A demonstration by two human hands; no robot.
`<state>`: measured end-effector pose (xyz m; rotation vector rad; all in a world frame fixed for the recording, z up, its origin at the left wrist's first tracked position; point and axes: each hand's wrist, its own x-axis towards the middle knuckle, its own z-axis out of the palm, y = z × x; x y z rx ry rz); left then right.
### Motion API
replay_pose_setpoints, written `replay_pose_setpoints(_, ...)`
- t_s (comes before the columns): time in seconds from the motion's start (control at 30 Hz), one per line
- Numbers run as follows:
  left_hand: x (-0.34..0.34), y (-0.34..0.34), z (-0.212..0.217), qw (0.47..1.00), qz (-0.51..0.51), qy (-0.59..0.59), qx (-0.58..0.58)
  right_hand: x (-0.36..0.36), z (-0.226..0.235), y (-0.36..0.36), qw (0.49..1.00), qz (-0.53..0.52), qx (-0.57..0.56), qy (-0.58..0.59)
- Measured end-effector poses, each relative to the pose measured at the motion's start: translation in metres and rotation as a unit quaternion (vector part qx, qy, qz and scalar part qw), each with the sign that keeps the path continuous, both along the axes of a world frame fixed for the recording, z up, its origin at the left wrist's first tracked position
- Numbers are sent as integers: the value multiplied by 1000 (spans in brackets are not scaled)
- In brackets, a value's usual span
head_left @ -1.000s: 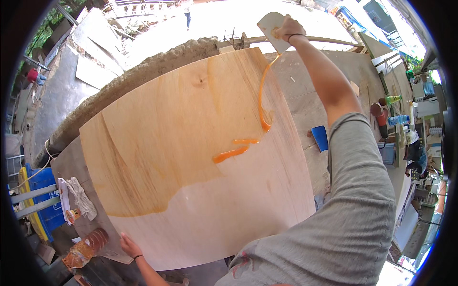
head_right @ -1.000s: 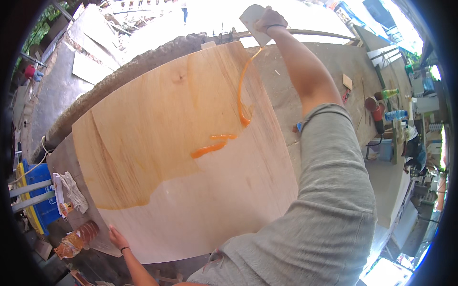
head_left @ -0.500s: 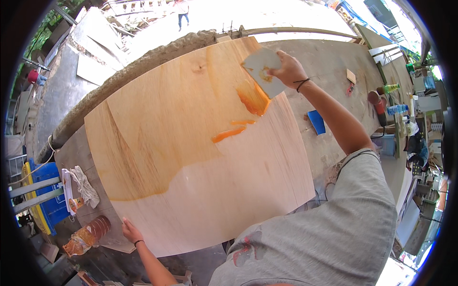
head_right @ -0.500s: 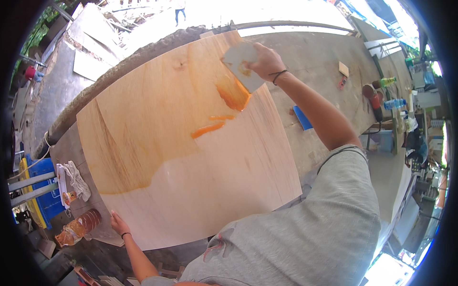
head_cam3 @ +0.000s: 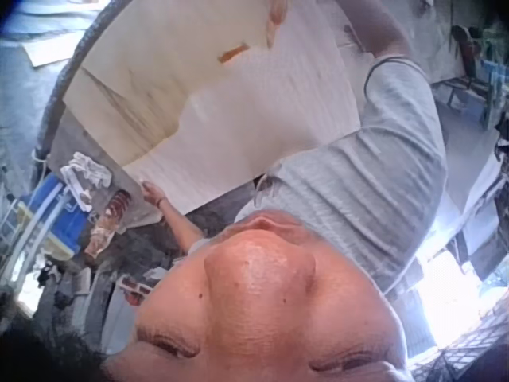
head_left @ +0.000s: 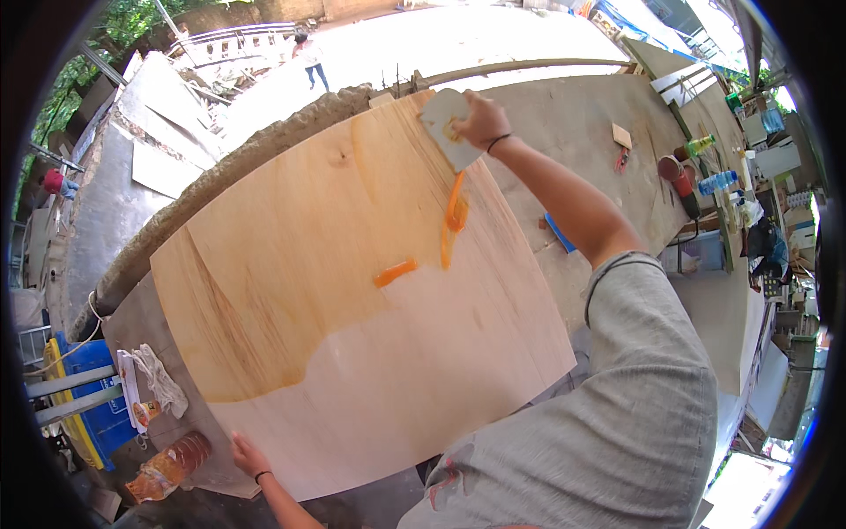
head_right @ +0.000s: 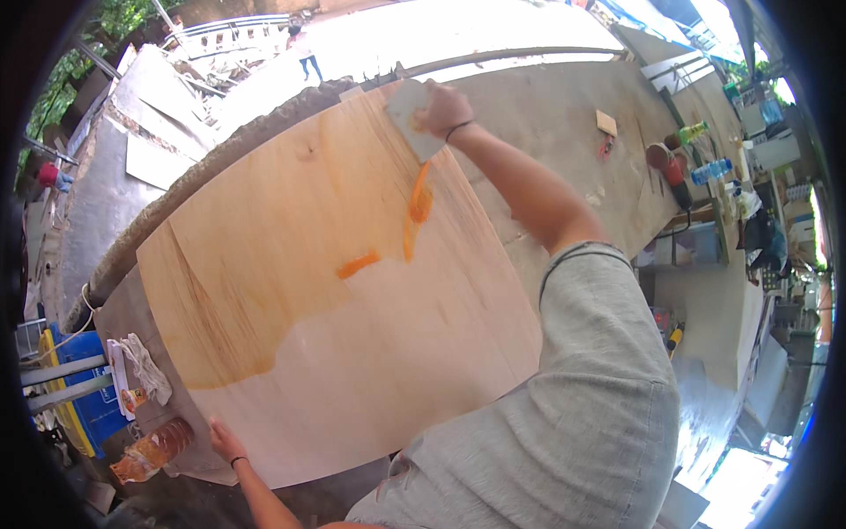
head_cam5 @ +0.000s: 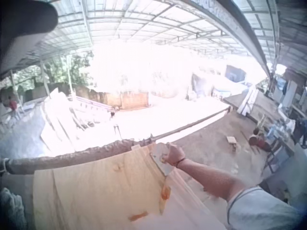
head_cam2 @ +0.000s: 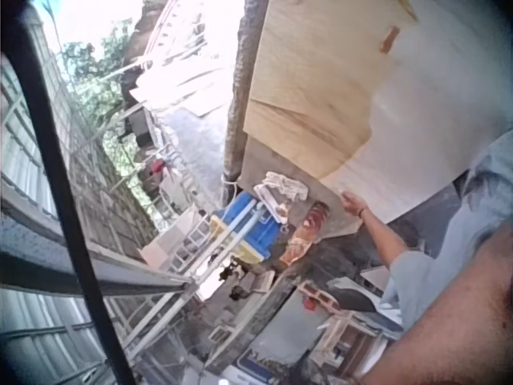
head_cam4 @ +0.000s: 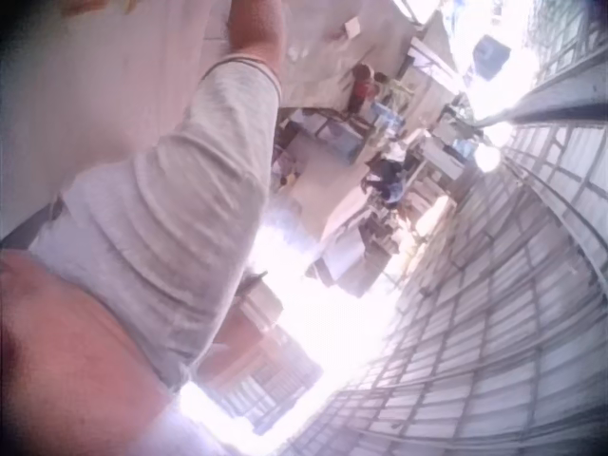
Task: The person sands a piece of wood with a blue sanding block, then pours a liquid finish from a bottle onto the wood and spreads it across the surface with a plastic spreader.
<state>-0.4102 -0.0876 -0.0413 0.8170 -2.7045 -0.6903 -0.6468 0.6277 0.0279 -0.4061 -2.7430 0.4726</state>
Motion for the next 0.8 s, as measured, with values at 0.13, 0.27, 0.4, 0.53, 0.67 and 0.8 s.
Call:
replay_pose_setpoints(0.13,0,-13,-12,1000,5,-22,2,-28,13,69,995,-98,18,-25)
replay_pose_setpoints(0.27,-1,-12,-4,1000,4,-17,-14,16,44,45,995,-63,-52,60)
replay_pose_setpoints(0.4,6,-25,-8,998,-2,-37,-48,100,29,-83,979,91,-180,-2)
replay_pose_setpoints(0.53,3,-25,-9,997,-10,-51,-58,114,3,-118,976,108,-186,-34)
replay_pose_setpoints(0.67,1,-23,-10,997,-6,-51,-61,74,-7,-25,996,9,-17,86)
replay_pose_setpoints(0.8,-3,-11,-2,996,2,-66,-63,70,5,63,992,-121,-8,33)
